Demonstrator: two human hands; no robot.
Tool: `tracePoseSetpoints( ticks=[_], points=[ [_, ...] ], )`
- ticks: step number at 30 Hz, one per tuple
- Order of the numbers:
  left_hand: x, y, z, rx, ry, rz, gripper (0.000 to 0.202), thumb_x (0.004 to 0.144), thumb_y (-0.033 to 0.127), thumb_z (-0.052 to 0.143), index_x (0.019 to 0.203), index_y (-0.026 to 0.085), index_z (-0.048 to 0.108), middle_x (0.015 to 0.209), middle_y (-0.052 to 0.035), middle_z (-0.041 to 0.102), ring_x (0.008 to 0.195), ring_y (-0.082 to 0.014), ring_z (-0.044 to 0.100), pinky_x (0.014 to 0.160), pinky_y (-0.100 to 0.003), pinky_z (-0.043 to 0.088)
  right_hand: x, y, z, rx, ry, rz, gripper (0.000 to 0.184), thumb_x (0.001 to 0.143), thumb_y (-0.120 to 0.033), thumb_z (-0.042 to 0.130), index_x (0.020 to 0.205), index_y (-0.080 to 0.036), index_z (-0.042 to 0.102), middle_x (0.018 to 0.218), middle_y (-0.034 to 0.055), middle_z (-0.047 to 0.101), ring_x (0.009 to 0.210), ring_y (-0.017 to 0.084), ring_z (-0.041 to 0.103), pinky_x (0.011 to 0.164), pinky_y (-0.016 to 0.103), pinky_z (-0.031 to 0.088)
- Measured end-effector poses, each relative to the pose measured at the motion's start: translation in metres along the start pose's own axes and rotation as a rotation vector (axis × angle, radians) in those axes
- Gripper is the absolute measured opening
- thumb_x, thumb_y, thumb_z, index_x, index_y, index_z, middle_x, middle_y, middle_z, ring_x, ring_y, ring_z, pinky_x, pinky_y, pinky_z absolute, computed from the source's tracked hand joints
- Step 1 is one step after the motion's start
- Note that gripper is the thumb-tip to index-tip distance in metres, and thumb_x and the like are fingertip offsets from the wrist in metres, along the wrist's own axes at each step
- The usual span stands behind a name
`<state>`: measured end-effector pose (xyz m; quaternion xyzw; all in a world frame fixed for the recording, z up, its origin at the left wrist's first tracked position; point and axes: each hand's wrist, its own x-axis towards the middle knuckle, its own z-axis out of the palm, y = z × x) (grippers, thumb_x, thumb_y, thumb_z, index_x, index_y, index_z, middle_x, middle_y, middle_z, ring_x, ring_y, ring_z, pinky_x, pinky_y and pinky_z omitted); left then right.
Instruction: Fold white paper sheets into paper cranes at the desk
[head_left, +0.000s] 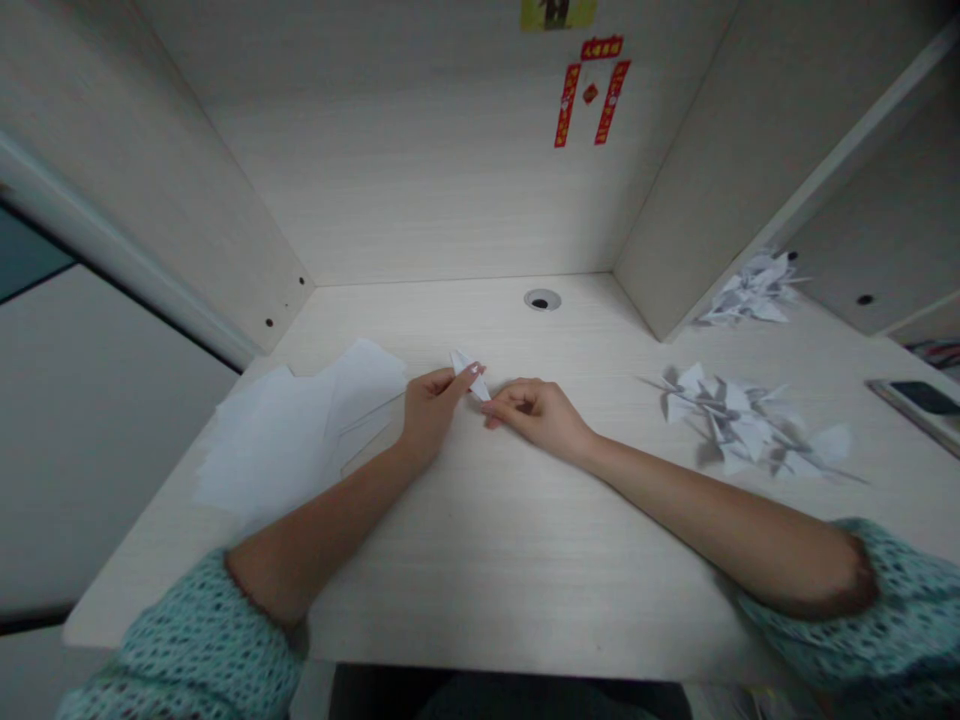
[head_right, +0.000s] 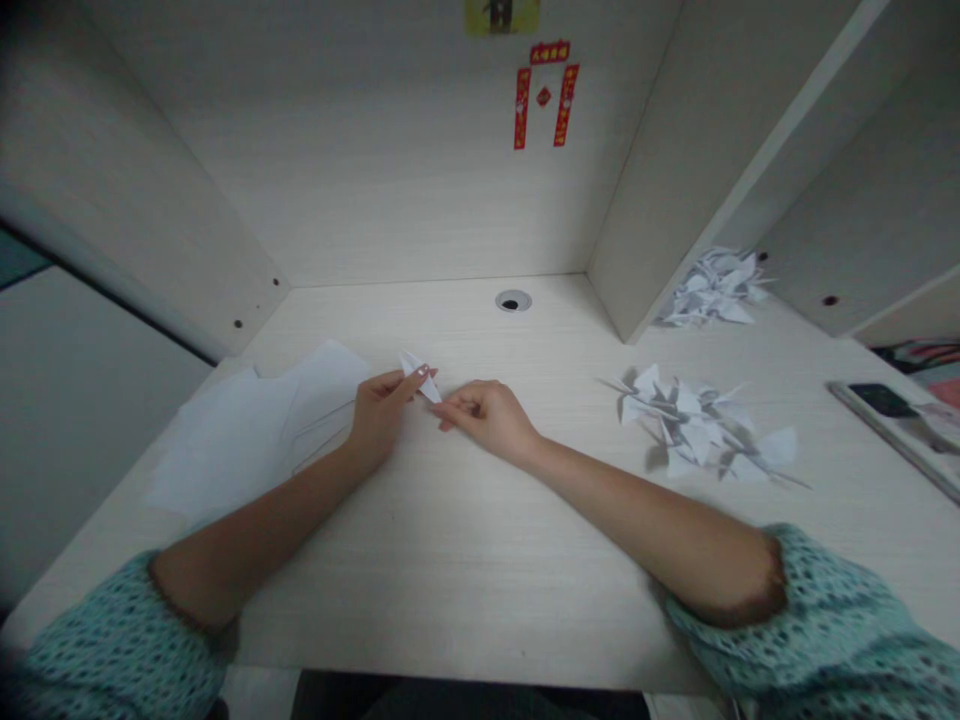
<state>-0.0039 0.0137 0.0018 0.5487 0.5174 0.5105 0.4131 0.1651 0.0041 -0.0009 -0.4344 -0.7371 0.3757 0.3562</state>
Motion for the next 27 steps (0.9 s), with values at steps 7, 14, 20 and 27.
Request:
tracePoseSetpoints(
  ticks=[7, 14, 20, 27],
  points=[
    [0.0011, 0.0018, 0.0007, -0.031, -0.018, -0.002, 0.033, 0.074, 0.048, 0.067, 0.066, 0.016, 0.071, 0.074, -0.0024, 0.071, 0.074, -0.0171, 0.063, 0.065, -0.025, 0.042, -0.0011, 0.0005, -0.0007, -0.024, 0.009, -0.059, 0.034, 0.086, -0.045, 0.056, 0.072, -0.018, 0.072, 0.070, 0.0038, 0.070, 0.058, 0.012, 0.057, 0.054, 0.024, 0.038],
    [0.0022, 0.0018, 0.0013, -0.089, -0.012, 0.033, 0.037, 0.077, 0.047, 0.064, 0.056, 0.016, 0.065, 0.081, -0.0049, 0.074, 0.089, -0.0213, 0.067, 0.079, -0.029, 0.045, -0.0016, 0.0010, -0.0008, -0.028, 0.008, -0.063, 0.033, 0.087, -0.044, 0.055, 0.075, -0.018, 0.073, 0.071, 0.0038, 0.070, 0.057, 0.011, 0.055, 0.053, 0.024, 0.037],
    [0.0013, 0.0022, 0.0005, -0.094, 0.007, 0.017, 0.035, 0.075, 0.045, 0.066, 0.054, 0.017, 0.064, 0.073, -0.0018, 0.072, 0.082, -0.0189, 0.068, 0.075, -0.028, 0.046, 0.0002, 0.0030, -0.0013, -0.007, 0.001, -0.046, 0.035, 0.085, -0.045, 0.057, 0.073, -0.017, 0.073, 0.071, 0.0049, 0.070, 0.058, 0.011, 0.056, 0.054, 0.023, 0.038],
    [0.0014, -0.0020, 0.0010, -0.132, 0.025, 0.012, 0.035, 0.075, 0.043, 0.067, 0.052, 0.017, 0.062, 0.077, -0.0024, 0.073, 0.083, -0.0194, 0.068, 0.075, -0.028, 0.046, 0.0007, 0.0040, -0.0003, 0.027, -0.043, -0.007, 0.040, 0.085, -0.050, 0.055, 0.073, -0.016, 0.073, 0.064, 0.0031, 0.067, 0.047, 0.008, 0.045, 0.046, 0.023, 0.029]
  ],
)
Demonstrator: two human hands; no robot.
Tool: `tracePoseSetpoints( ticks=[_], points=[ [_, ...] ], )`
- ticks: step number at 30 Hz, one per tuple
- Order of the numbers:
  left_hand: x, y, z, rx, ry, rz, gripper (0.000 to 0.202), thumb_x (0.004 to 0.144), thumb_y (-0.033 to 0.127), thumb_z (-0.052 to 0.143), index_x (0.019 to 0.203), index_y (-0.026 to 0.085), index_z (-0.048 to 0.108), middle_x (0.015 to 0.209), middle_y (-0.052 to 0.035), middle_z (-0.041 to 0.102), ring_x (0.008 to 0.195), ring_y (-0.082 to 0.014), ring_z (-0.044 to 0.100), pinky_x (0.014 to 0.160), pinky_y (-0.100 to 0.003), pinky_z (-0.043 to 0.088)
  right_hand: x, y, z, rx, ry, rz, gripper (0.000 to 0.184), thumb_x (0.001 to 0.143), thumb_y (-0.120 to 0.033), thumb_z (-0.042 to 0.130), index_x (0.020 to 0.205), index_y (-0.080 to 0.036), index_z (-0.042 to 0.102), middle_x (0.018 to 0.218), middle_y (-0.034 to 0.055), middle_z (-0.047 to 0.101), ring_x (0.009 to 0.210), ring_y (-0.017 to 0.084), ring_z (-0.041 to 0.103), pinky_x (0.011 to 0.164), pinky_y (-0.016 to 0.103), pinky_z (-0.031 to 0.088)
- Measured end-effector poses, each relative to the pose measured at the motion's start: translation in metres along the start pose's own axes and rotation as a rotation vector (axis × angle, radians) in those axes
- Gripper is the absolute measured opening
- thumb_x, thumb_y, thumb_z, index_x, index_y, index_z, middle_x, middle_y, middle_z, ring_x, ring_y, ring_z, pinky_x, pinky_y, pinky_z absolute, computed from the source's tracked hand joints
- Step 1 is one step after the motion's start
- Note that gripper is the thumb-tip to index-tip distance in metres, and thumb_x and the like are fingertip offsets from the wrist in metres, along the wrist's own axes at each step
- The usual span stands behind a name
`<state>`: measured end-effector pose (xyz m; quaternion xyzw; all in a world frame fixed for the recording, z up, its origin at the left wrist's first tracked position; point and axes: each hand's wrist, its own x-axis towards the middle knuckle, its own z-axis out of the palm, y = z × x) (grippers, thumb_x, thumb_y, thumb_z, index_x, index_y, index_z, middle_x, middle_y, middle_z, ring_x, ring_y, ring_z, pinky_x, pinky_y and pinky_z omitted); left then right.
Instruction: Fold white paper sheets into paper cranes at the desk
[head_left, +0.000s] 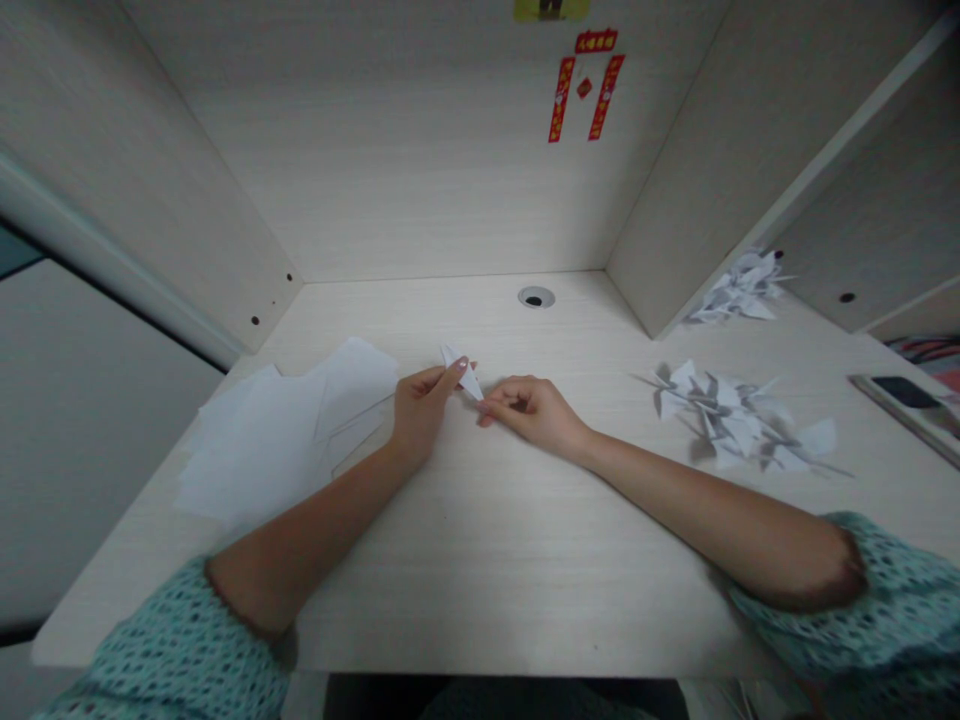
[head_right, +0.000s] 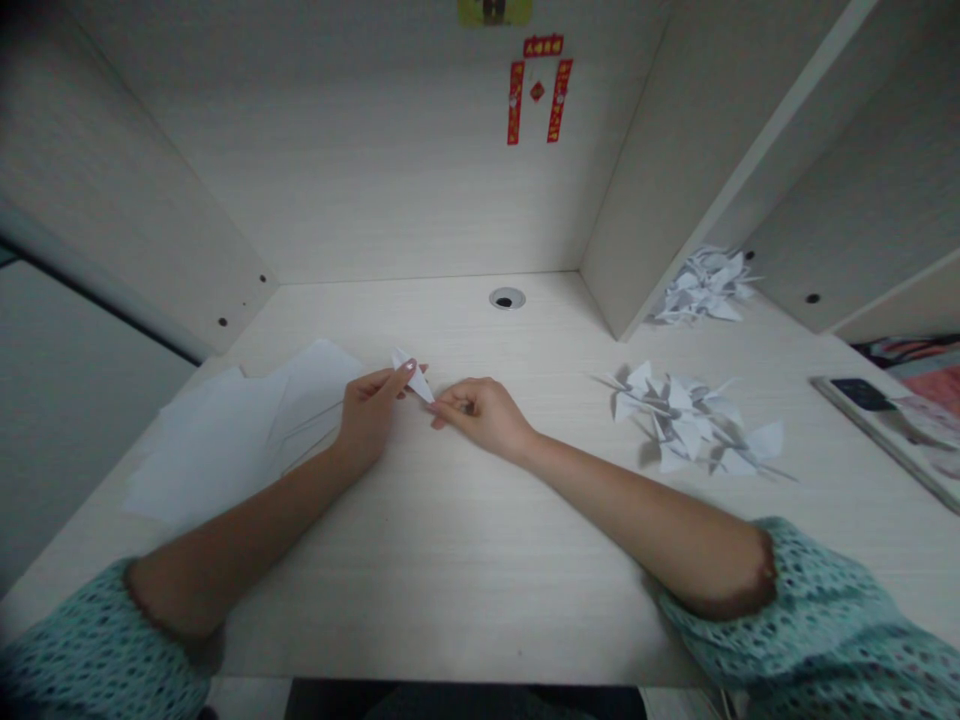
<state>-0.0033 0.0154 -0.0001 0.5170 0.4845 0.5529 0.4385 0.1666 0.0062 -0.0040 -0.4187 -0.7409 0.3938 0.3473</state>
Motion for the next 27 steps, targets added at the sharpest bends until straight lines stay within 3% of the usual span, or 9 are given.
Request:
tracePoseSetpoints(
  ticks=[10, 17, 20, 22, 27],
  points=[
    [-0.0004, 0.0051, 0.0007, -0.013, -0.024, 0.033, 0.038, 0.078, 0.044, 0.063, 0.051, 0.018, 0.062, 0.066, -0.0016, 0.069, 0.090, -0.0225, 0.068, 0.075, -0.028, 0.045, 0.0021, 0.0023, -0.0049, 0.030, -0.020, -0.093, 0.037, 0.093, -0.040, 0.044, 0.082, -0.018, 0.071, 0.077, 0.0037, 0.071, 0.070, 0.014, 0.061, 0.065, 0.024, 0.042],
    [-0.0014, 0.0028, 0.0011, -0.038, -0.047, 0.005, 0.038, 0.078, 0.042, 0.064, 0.048, 0.018, 0.060, 0.067, -0.0004, 0.070, 0.081, -0.0193, 0.067, 0.082, -0.028, 0.044, 0.0014, 0.0034, -0.0035, 0.051, -0.042, -0.078, 0.028, 0.091, -0.035, 0.047, 0.082, -0.017, 0.066, 0.077, 0.0035, 0.070, 0.072, 0.015, 0.062, 0.065, 0.025, 0.044],
    [-0.0023, 0.0028, 0.0015, -0.036, -0.063, -0.008, 0.040, 0.077, 0.043, 0.065, 0.046, 0.018, 0.057, 0.062, 0.0004, 0.068, 0.077, -0.0191, 0.067, 0.078, -0.028, 0.044, -0.0005, 0.0034, 0.0001, 0.131, 0.072, -0.112, 0.014, 0.086, -0.030, 0.054, 0.095, -0.020, 0.057, 0.084, 0.0030, 0.068, 0.077, 0.014, 0.062, 0.070, 0.026, 0.046],
    [-0.0028, 0.0032, 0.0017, -0.016, -0.074, -0.019, 0.040, 0.076, 0.045, 0.064, 0.048, 0.018, 0.059, 0.060, 0.0005, 0.066, 0.072, -0.0186, 0.065, 0.073, -0.028, 0.045, -0.0020, 0.0017, 0.0015, 0.178, 0.130, -0.159, 0.021, 0.083, -0.026, 0.058, 0.102, -0.023, 0.049, 0.090, 0.0027, 0.066, 0.077, 0.014, 0.062, 0.073, 0.027, 0.047],
    [-0.0034, 0.0049, 0.0005, 0.105, -0.062, -0.009, 0.040, 0.075, 0.047, 0.065, 0.049, 0.017, 0.060, 0.052, 0.0027, 0.059, 0.056, -0.0126, 0.052, 0.059, -0.025, 0.039, -0.0051, -0.0063, -0.0017, 0.033, 0.098, -0.272, 0.027, 0.082, -0.017, 0.054, 0.108, -0.023, 0.051, 0.096, 0.0052, 0.065, 0.084, 0.016, 0.064, 0.081, 0.031, 0.047]
  ],
)
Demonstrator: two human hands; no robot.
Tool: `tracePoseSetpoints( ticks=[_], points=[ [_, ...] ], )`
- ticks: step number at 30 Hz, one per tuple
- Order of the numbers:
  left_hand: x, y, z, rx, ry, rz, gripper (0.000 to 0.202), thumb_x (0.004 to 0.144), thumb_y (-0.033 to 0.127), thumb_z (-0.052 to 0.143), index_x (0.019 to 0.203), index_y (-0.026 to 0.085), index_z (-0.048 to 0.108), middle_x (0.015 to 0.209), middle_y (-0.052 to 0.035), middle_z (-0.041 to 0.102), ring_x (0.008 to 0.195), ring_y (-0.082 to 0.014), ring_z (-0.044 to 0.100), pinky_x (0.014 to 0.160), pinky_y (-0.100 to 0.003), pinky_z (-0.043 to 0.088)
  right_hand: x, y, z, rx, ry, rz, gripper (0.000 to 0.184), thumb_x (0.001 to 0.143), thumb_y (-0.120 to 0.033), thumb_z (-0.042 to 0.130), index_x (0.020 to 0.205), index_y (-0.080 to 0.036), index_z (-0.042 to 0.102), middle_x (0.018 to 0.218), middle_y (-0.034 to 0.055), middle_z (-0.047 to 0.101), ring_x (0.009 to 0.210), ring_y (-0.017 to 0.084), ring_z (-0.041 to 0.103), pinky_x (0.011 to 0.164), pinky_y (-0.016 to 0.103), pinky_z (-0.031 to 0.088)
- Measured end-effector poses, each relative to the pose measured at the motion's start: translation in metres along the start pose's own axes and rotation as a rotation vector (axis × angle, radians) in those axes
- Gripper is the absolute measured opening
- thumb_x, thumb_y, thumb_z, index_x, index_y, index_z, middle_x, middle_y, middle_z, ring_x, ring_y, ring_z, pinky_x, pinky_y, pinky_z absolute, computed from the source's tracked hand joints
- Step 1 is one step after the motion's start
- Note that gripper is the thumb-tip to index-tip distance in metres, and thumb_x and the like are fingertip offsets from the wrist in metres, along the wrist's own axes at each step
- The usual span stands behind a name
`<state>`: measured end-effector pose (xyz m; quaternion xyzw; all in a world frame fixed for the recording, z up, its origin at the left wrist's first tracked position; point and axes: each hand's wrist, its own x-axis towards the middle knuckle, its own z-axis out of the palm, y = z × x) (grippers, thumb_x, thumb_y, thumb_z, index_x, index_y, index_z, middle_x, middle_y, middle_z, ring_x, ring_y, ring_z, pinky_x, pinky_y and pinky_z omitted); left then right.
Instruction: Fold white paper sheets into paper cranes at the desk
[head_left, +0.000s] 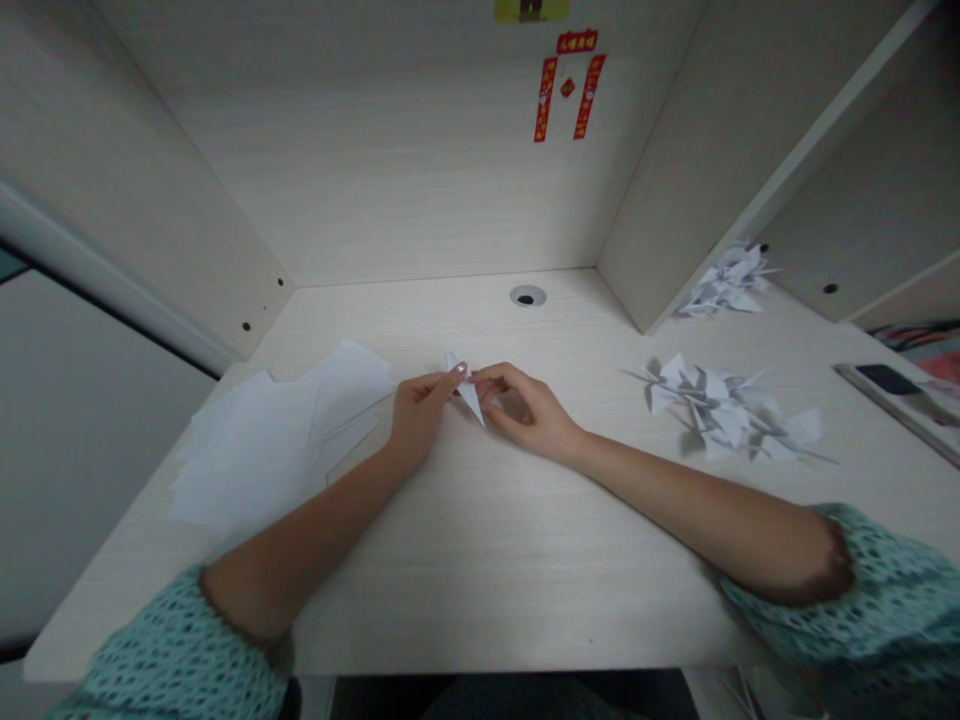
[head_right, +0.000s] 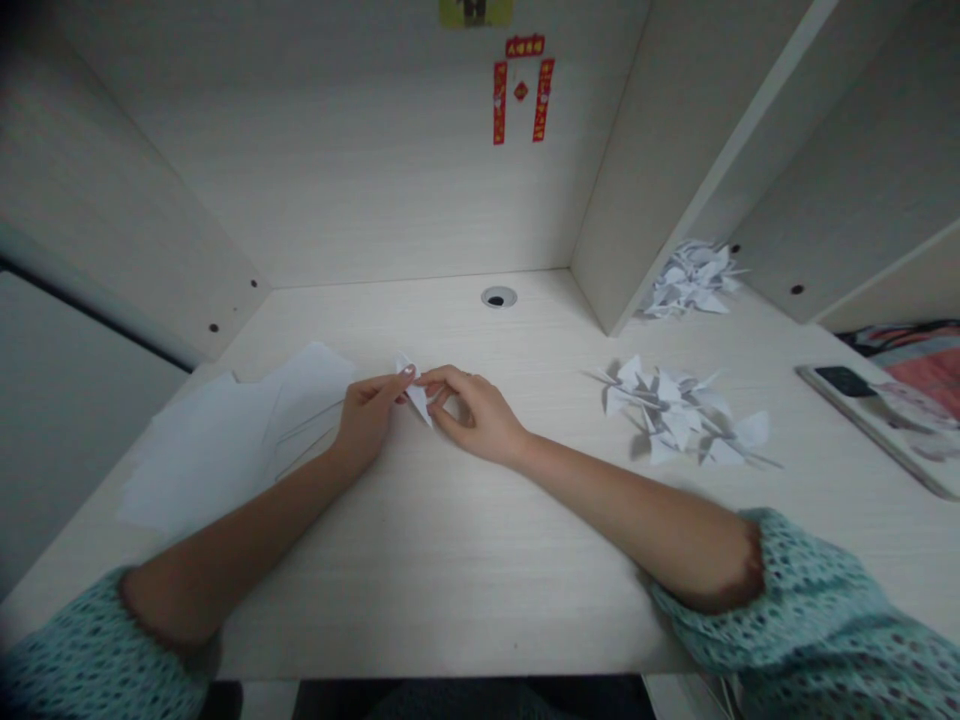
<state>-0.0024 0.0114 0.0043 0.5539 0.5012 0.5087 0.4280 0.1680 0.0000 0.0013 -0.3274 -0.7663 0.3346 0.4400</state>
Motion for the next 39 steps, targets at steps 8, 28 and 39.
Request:
tracePoseSetpoints(
  ticks=[8, 28, 39],
  points=[
    [-0.0004, 0.0006, -0.0008, 0.072, -0.019, 0.023, 0.045, 0.077, 0.050, 0.062, 0.047, 0.017, 0.055, 0.045, 0.0049, 0.044, 0.049, -0.0094, 0.038, 0.053, -0.025, 0.029, 0.0007, -0.0036, -0.0023, -0.045, -0.029, 0.008, 0.031, 0.082, -0.016, 0.053, 0.113, -0.020, 0.054, 0.090, 0.0051, 0.066, 0.083, 0.017, 0.063, 0.082, 0.032, 0.047],
    [-0.0050, 0.0065, 0.0011, 0.121, -0.159, 0.102, 0.041, 0.078, 0.047, 0.058, 0.049, 0.017, 0.059, 0.051, 0.0022, 0.052, 0.053, -0.0114, 0.044, 0.055, -0.025, 0.033, 0.0005, 0.0013, 0.0016, 0.020, 0.125, 0.139, 0.013, 0.089, -0.034, 0.054, 0.088, -0.021, 0.058, 0.075, 0.0001, 0.062, 0.070, 0.013, 0.057, 0.068, 0.025, 0.043],
    [-0.0008, -0.0002, 0.0004, 0.060, -0.211, 0.035, 0.040, 0.078, 0.049, 0.059, 0.056, 0.017, 0.068, 0.061, -0.0023, 0.066, 0.062, -0.0153, 0.057, 0.065, -0.026, 0.042, 0.0021, 0.0049, -0.0015, 0.036, 0.134, 0.039, 0.010, 0.081, -0.030, 0.065, 0.084, -0.022, 0.070, 0.078, 0.0030, 0.062, 0.075, 0.016, 0.057, 0.072, 0.031, 0.045]
  ],
)
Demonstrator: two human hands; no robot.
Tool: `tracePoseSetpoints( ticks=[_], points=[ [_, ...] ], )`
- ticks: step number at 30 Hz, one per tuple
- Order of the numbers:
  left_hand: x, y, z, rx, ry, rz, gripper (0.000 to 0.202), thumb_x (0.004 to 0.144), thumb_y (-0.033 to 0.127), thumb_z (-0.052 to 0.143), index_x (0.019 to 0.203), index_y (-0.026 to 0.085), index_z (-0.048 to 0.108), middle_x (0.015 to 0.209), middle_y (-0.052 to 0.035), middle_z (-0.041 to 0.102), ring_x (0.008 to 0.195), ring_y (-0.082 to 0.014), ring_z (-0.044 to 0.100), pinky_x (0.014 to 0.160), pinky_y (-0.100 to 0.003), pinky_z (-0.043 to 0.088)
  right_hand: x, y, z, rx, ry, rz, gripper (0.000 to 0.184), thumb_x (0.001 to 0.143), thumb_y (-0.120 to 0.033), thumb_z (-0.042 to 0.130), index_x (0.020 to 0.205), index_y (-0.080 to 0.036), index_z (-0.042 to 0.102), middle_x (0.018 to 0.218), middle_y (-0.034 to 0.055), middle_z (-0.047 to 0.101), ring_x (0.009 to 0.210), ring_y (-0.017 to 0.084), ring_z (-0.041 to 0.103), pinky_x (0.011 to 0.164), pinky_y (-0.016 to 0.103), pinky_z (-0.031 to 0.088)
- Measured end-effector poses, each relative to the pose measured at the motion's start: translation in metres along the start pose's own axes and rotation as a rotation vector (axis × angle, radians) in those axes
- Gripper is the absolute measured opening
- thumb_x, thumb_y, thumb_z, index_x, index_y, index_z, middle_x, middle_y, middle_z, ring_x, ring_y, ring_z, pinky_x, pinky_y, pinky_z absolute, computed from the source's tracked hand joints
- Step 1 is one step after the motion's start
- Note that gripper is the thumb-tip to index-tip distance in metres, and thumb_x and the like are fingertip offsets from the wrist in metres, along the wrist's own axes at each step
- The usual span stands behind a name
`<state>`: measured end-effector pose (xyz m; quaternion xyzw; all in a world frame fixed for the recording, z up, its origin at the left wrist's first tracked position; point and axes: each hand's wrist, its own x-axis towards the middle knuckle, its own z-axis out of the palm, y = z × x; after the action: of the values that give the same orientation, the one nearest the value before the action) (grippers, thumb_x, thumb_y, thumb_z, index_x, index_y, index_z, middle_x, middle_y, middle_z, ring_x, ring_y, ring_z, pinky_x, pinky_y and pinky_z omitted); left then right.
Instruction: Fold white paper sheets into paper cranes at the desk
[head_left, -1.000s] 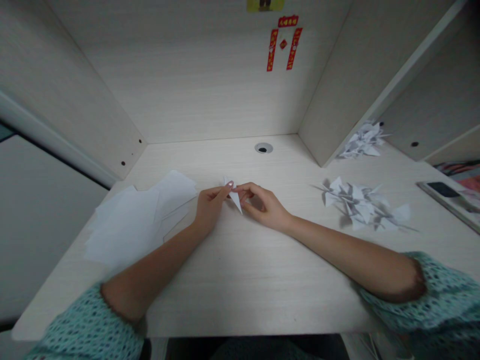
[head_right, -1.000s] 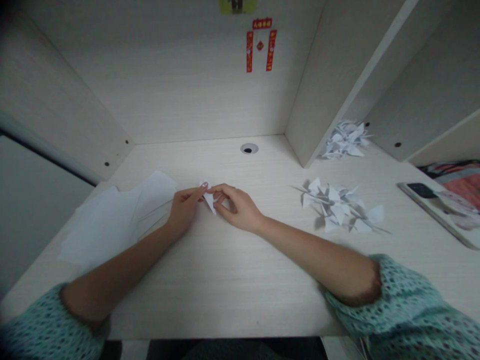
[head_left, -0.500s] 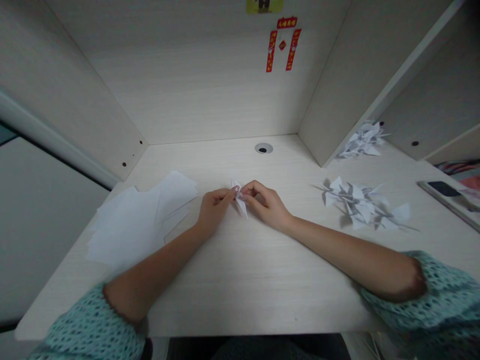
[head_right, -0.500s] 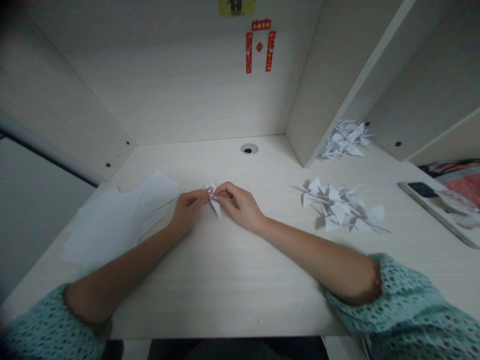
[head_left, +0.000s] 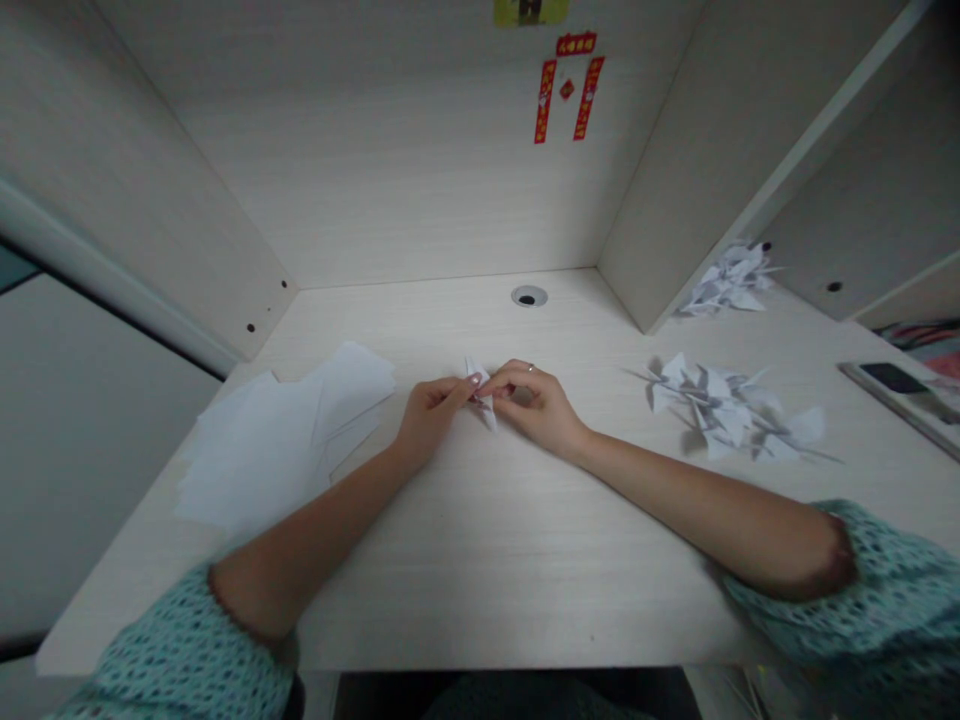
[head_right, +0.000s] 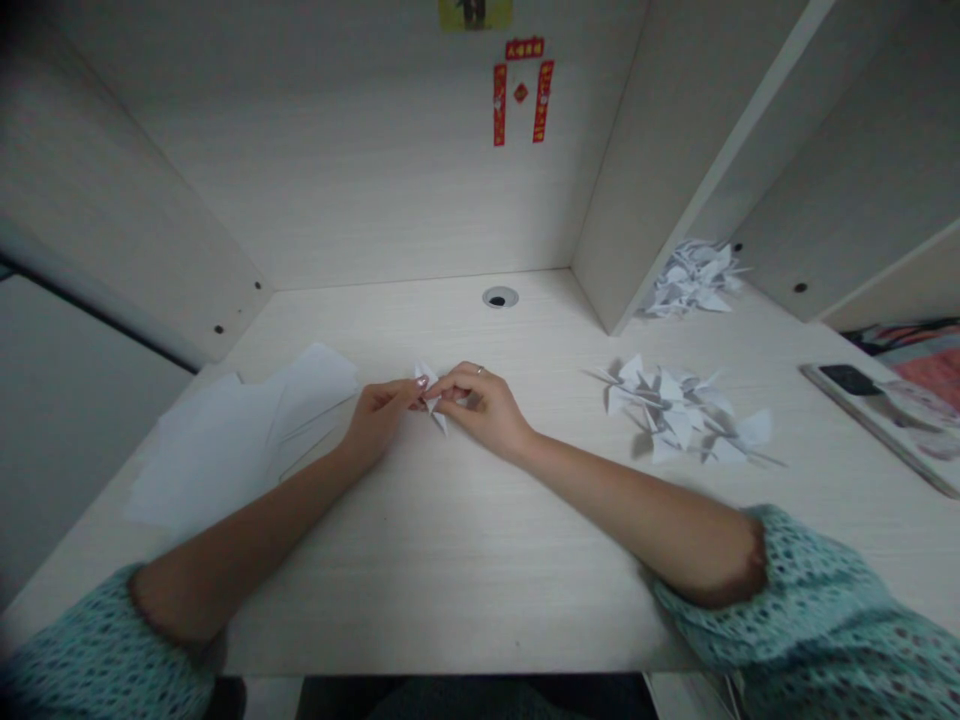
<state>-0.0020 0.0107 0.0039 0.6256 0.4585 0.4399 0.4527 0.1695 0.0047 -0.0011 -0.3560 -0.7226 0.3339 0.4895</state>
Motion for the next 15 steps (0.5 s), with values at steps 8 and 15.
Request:
tracePoseSetpoints(
  ticks=[8, 15],
  points=[
    [0.0007, -0.0021, -0.0003, 0.014, -0.028, 0.031, 0.040, 0.079, 0.048, 0.059, 0.055, 0.016, 0.066, 0.058, 0.0001, 0.063, 0.059, -0.0132, 0.053, 0.061, -0.025, 0.040, 0.0010, 0.0004, 0.0024, 0.011, 0.063, 0.030, 0.018, 0.080, -0.038, 0.066, 0.073, -0.021, 0.069, 0.074, 0.0030, 0.065, 0.074, 0.017, 0.059, 0.072, 0.032, 0.045],
    [0.0008, 0.0000, -0.0015, -0.047, -0.054, -0.030, 0.030, 0.076, 0.044, 0.064, 0.070, 0.017, 0.074, 0.074, -0.0028, 0.072, 0.072, -0.0172, 0.062, 0.071, -0.026, 0.045, 0.0021, 0.0016, 0.0024, -0.007, 0.044, 0.036, 0.022, 0.078, -0.041, 0.068, 0.071, -0.020, 0.068, 0.071, 0.0029, 0.063, 0.071, 0.016, 0.057, 0.070, 0.032, 0.044]
  ],
)
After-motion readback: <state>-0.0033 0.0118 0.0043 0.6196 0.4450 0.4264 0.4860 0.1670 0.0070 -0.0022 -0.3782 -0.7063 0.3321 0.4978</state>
